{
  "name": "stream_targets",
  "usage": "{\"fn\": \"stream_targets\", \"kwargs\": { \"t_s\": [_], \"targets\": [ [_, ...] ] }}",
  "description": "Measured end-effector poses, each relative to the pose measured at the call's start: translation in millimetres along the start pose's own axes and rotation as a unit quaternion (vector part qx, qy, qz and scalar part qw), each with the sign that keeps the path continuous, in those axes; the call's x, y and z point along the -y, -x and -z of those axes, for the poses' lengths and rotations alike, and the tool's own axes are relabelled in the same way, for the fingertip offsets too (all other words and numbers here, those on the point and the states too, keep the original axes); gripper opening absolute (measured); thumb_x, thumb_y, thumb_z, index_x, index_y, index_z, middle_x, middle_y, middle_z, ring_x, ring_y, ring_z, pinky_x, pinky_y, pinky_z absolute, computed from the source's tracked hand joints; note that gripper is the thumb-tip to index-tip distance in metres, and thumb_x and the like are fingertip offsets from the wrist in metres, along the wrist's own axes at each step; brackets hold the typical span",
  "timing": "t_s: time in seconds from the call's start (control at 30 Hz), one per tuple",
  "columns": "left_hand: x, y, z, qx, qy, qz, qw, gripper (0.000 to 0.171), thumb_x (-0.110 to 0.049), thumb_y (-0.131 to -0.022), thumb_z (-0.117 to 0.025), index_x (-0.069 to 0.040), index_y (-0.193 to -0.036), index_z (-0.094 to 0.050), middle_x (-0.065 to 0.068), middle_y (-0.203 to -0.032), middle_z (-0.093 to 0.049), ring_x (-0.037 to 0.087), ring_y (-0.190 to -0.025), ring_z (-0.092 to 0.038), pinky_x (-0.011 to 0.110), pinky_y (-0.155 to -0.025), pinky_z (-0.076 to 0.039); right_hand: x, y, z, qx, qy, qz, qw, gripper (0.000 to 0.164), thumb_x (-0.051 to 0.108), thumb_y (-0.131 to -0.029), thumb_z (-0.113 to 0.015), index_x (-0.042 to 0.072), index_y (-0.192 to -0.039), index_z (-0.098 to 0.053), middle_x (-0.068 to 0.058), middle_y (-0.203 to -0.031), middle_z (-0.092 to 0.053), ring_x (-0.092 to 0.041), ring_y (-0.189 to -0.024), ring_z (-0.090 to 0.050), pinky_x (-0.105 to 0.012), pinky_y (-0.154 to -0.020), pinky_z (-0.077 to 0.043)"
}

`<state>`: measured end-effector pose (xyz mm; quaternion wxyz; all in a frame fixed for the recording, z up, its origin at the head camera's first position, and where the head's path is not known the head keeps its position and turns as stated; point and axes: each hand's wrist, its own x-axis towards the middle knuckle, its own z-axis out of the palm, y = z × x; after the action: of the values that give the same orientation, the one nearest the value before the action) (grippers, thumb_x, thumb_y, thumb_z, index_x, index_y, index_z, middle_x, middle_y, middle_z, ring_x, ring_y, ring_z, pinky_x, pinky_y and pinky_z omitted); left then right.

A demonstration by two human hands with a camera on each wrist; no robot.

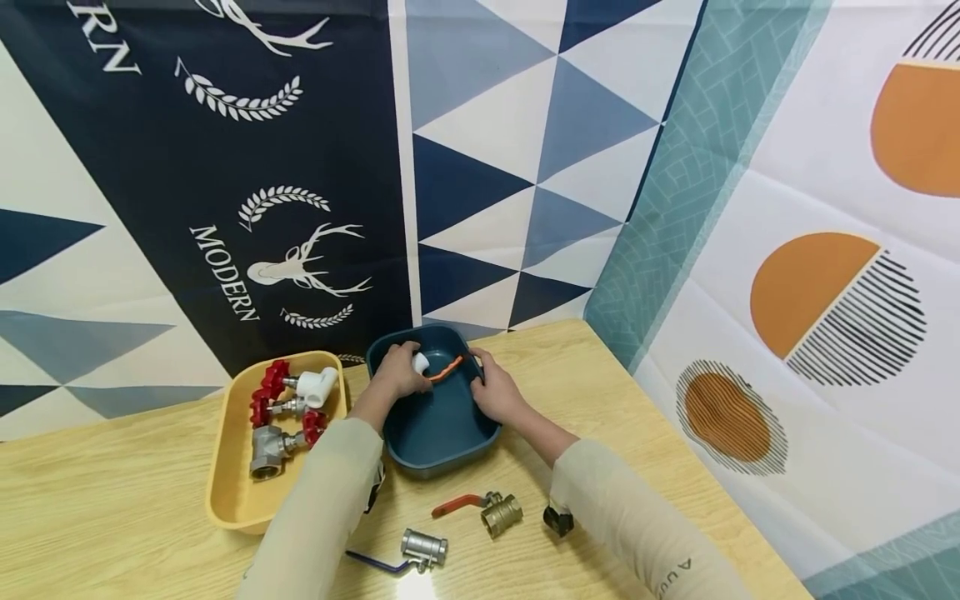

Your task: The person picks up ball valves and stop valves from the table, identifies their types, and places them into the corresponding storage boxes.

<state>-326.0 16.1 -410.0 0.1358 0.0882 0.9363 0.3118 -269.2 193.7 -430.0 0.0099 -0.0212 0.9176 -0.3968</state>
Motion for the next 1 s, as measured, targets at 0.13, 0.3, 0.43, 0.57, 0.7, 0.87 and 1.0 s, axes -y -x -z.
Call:
{"fn": "stream_targets", "kwargs": {
  "t_s": [0.13,0.3,0.43,0.57,0.7,0.87,1.0],
  "targets": [
    [0.9,7.0,4.1,-0.01,0.008,-0.015,0.9998,0.073,-0.019,-0.076,-0.074,-0.005,-0.139,-0.039,0.022,-0.133,-0.043,0.032,-0.109,-0.049,0.046,-0.095,-0.045,0.6,2.0,-1.0,-0.001,0.004,-0.006,1.0,0.052,0.004,-0.094,-0.042,0.01,-0.144,-0.031,-0.012,-0.083,-0.057,-0.016,-0.055,-0.044,-0.027,-0.051,-0.036],
    [3.8,15.1,10.9,-0.035,0.029,-0.03,0.9985,0.068,-0.019,-0.078,-0.074,-0.005,-0.137,-0.043,0.021,-0.135,-0.044,0.032,-0.116,-0.047,0.045,-0.1,-0.041,-0.3,3.8,-0.7,-0.006,0.021,-0.007,1.0,0.051,0.004,-0.094,-0.043,0.009,-0.143,-0.033,-0.014,-0.095,-0.059,-0.018,-0.064,-0.048,-0.027,-0.056,-0.038],
    [5.3,23.3,17.0,-0.051,0.054,-0.035,0.9966,0.065,-0.019,-0.079,-0.073,-0.006,-0.136,-0.045,0.021,-0.133,-0.047,0.033,-0.121,-0.046,0.046,-0.103,-0.039,-1.4,4.4,0.9,-0.006,0.034,-0.006,0.999,0.051,0.005,-0.092,-0.046,0.006,-0.142,-0.035,-0.017,-0.108,-0.059,-0.022,-0.078,-0.054,-0.032,-0.065,-0.044],
    [6.3,32.5,22.6,-0.064,0.064,-0.043,0.995,0.063,-0.02,-0.08,-0.073,-0.006,-0.135,-0.046,0.02,-0.131,-0.05,0.033,-0.121,-0.047,0.046,-0.102,-0.039,-2.0,3.7,4.3,-0.008,0.043,-0.011,0.999,0.051,0.009,-0.091,-0.05,0.005,-0.141,-0.038,-0.018,-0.114,-0.057,-0.025,-0.087,-0.054,-0.038,-0.073,-0.046],
    [9.3,41.7,27.2,-0.077,0.073,-0.052,0.9931,0.06,-0.02,-0.081,-0.072,-0.007,-0.133,-0.047,0.019,-0.129,-0.051,0.033,-0.121,-0.048,0.046,-0.103,-0.039,0.1,3.6,10.9,-0.007,0.048,-0.01,0.999,0.049,0.014,-0.091,-0.053,0.004,-0.138,-0.042,-0.019,-0.115,-0.056,-0.026,-0.086,-0.055,-0.039,-0.072,-0.047],
    [14.1,52.7,34.5,-0.096,0.082,-0.072,0.9894,0.058,-0.02,-0.08,-0.072,-0.006,-0.132,-0.048,0.018,-0.126,-0.053,0.033,-0.119,-0.049,0.045,-0.102,-0.04,7.1,6.5,23.3,-0.007,0.049,0.011,0.999,0.045,0.018,-0.091,-0.055,0.004,-0.133,-0.048,-0.022,-0.118,-0.055,-0.029,-0.093,-0.058,-0.042,-0.077,-0.049],
    [16.5,62.4,39.7,-0.096,0.092,-0.069,0.9887,0.059,-0.021,-0.081,-0.072,-0.007,-0.132,-0.048,0.017,-0.127,-0.052,0.034,-0.12,-0.048,0.046,-0.102,-0.04,6.4,12.3,32.9,0.0,0.043,0.029,0.999,0.041,0.019,-0.091,-0.056,0.003,-0.129,-0.052,-0.022,-0.121,-0.054,-0.03,-0.095,-0.058,-0.043,-0.08,-0.049]
  ]
}}
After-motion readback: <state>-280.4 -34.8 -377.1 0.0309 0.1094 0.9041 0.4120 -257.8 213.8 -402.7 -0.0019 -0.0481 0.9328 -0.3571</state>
